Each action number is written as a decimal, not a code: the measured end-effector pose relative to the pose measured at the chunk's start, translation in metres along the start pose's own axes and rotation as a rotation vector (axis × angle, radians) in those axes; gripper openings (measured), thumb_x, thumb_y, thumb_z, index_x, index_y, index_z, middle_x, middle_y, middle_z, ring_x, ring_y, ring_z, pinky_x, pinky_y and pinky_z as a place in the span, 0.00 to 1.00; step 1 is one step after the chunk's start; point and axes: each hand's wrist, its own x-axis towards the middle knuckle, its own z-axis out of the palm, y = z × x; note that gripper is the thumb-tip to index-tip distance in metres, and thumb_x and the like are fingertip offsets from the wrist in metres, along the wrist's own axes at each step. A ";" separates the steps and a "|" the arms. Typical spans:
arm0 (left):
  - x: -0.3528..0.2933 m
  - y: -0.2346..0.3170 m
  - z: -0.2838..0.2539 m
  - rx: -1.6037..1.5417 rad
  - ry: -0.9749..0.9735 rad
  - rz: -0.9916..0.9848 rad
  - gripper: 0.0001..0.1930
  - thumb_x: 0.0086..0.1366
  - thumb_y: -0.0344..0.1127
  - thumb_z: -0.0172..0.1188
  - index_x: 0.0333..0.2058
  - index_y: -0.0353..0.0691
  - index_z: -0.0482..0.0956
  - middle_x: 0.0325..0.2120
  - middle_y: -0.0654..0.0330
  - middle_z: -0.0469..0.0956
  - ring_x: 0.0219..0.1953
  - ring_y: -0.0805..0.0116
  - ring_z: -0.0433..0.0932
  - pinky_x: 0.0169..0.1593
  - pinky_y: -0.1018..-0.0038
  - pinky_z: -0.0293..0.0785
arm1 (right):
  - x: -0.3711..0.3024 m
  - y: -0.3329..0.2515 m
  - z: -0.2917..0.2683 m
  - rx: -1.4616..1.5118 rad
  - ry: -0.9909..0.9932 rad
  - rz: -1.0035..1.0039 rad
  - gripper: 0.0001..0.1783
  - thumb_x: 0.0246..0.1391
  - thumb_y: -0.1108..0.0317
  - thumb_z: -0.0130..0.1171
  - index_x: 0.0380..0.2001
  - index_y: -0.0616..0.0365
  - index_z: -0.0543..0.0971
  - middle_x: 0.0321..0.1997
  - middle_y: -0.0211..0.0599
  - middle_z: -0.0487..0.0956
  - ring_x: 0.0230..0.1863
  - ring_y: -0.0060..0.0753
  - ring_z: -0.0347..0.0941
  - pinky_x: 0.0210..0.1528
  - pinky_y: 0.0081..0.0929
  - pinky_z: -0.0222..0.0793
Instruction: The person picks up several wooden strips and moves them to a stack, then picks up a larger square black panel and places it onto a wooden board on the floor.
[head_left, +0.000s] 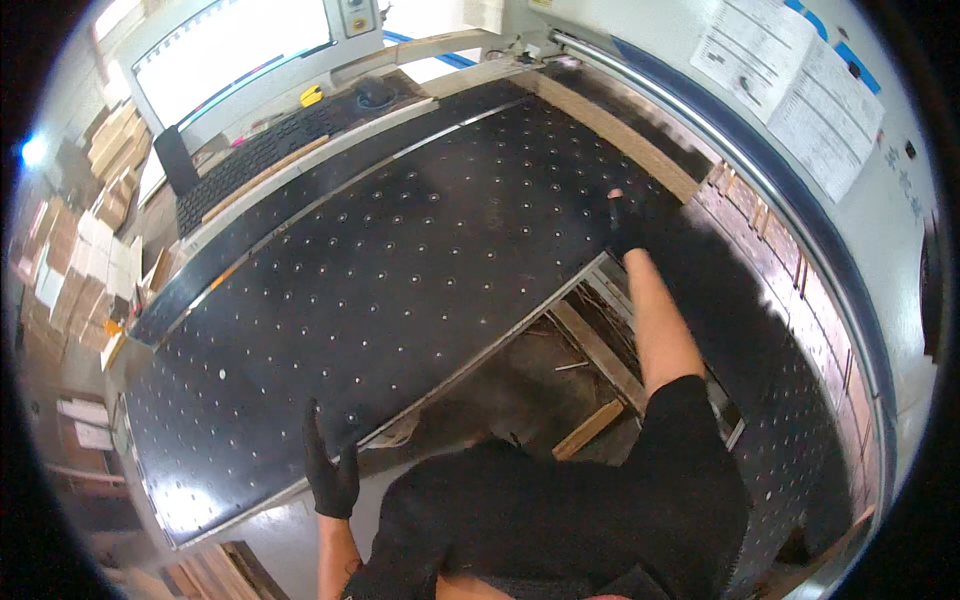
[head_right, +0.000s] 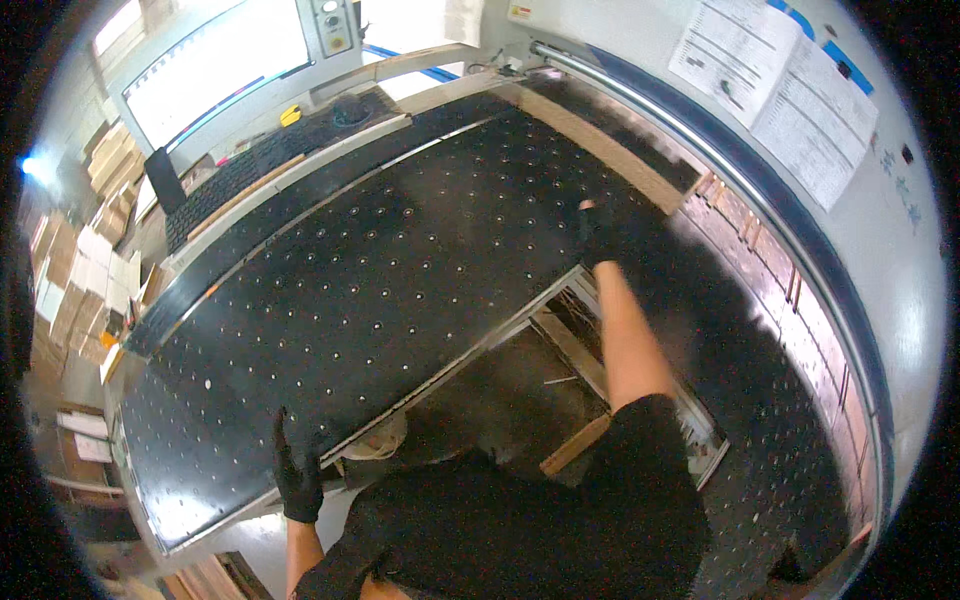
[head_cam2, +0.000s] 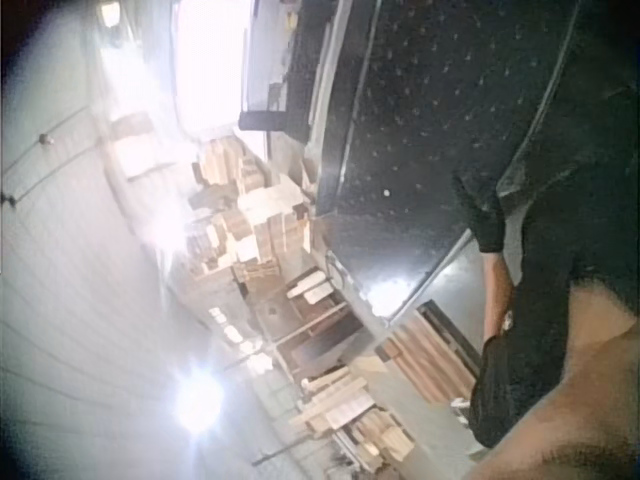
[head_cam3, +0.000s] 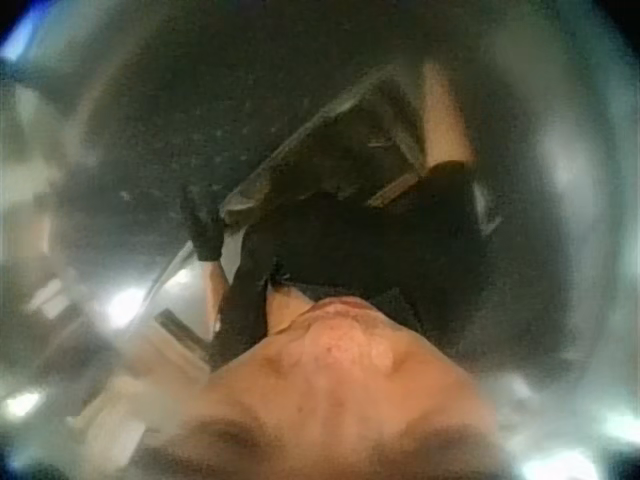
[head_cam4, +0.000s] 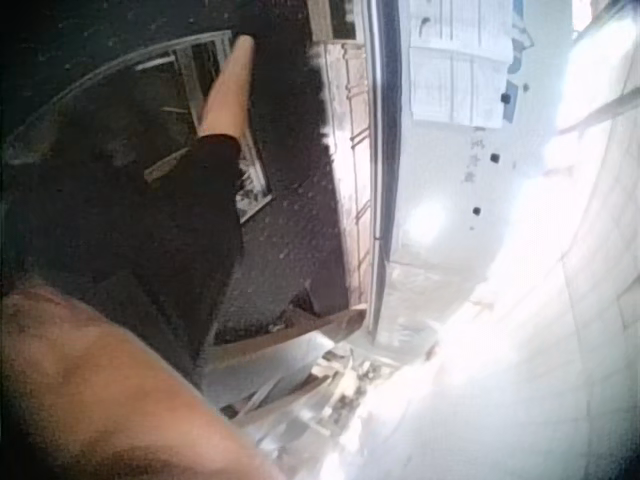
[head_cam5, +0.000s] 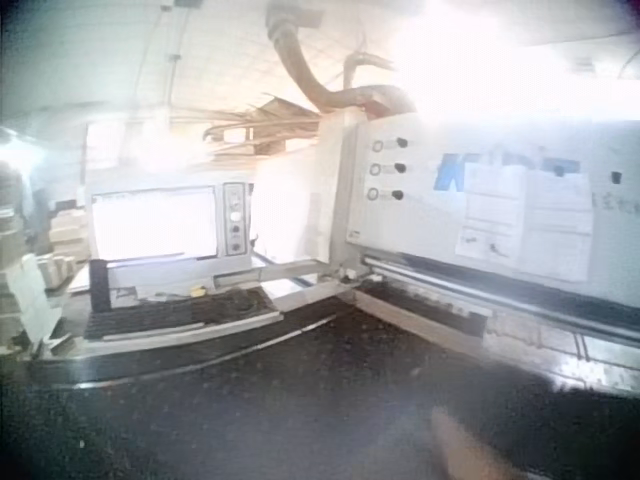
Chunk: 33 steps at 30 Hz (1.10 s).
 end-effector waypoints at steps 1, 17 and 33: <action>-0.005 0.001 0.003 0.046 0.023 -0.025 0.39 0.70 0.43 0.60 0.72 0.31 0.55 0.72 0.43 0.58 0.76 0.44 0.53 0.74 0.55 0.50 | -0.015 -0.012 0.023 0.025 -0.082 -0.049 0.60 0.57 0.35 0.60 0.77 0.62 0.46 0.80 0.58 0.49 0.80 0.52 0.46 0.79 0.40 0.44; -0.154 -0.048 -0.080 0.876 0.609 -0.373 0.43 0.75 0.64 0.42 0.76 0.38 0.47 0.77 0.51 0.46 0.78 0.46 0.39 0.76 0.50 0.33 | -0.545 -0.209 0.110 0.475 -1.318 -0.856 0.55 0.59 0.41 0.61 0.73 0.73 0.53 0.79 0.65 0.46 0.81 0.64 0.38 0.81 0.50 0.36; -0.254 -0.193 -0.213 0.507 0.702 -0.533 0.38 0.73 0.39 0.58 0.72 0.29 0.52 0.74 0.42 0.50 0.77 0.46 0.46 0.77 0.55 0.42 | -0.614 -0.211 0.074 0.039 -0.885 -1.454 0.35 0.59 0.44 0.61 0.56 0.65 0.74 0.63 0.61 0.70 0.68 0.65 0.62 0.73 0.60 0.50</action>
